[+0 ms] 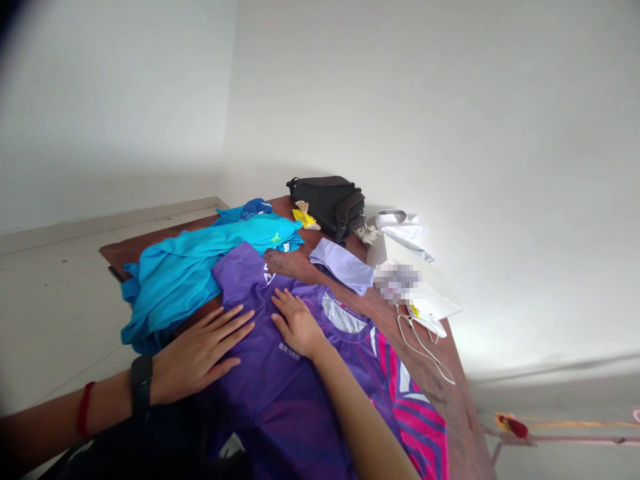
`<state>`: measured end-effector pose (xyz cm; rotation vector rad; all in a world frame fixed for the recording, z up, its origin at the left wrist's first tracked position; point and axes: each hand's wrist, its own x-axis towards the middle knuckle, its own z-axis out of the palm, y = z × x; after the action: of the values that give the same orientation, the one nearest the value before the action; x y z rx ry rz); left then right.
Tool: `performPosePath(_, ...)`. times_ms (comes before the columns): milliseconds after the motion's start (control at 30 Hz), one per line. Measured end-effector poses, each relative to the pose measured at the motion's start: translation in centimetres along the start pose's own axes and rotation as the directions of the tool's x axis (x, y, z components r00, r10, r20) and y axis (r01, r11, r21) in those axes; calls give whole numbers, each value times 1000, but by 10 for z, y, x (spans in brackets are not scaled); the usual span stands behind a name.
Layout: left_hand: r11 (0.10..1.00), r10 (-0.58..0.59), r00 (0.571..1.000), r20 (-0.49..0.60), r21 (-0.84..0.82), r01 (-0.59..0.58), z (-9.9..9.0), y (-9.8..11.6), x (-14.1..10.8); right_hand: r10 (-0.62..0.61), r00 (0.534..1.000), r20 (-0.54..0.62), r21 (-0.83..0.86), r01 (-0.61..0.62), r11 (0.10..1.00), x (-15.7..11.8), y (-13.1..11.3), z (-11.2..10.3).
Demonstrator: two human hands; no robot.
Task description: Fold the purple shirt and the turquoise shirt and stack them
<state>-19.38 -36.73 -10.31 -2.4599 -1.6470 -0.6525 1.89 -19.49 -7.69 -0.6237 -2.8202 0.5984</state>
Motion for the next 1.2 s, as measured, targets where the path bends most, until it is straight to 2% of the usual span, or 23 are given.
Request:
performPosePath(233,999,-19,1000,5,52,18,-1,4,-4,105,990,-92,-22,-108,994,12,49,-5)
performPosePath(367,997,-30,999,-20,67,31,1,5,-6,124,982,-146,-8,-126,992,17,64,-8)
performPosePath(500,996,-43,998,-37,70,46,3,6,-6,112,958,-265,-3,-117,993,34,63,-18)
performPosePath(567,996,-56,997,-48,68,59,3,7,-5,106,958,-267,-17,-115,993,51,59,-24)
performPosePath(700,996,-66,995,-69,55,70,2,8,-4,76,991,-109,-30,-80,996,93,52,-28)
performPosePath(833,995,-63,996,-55,69,67,0,9,-4,110,994,4,26,-110,994,119,51,-24)
performPosePath(1100,996,-63,997,-41,61,66,2,11,-6,191,978,-86,62,-186,981,111,61,-21)
performPosePath(1200,995,-89,994,-61,41,91,-7,10,-2,216,965,-150,57,-210,976,104,58,-12)
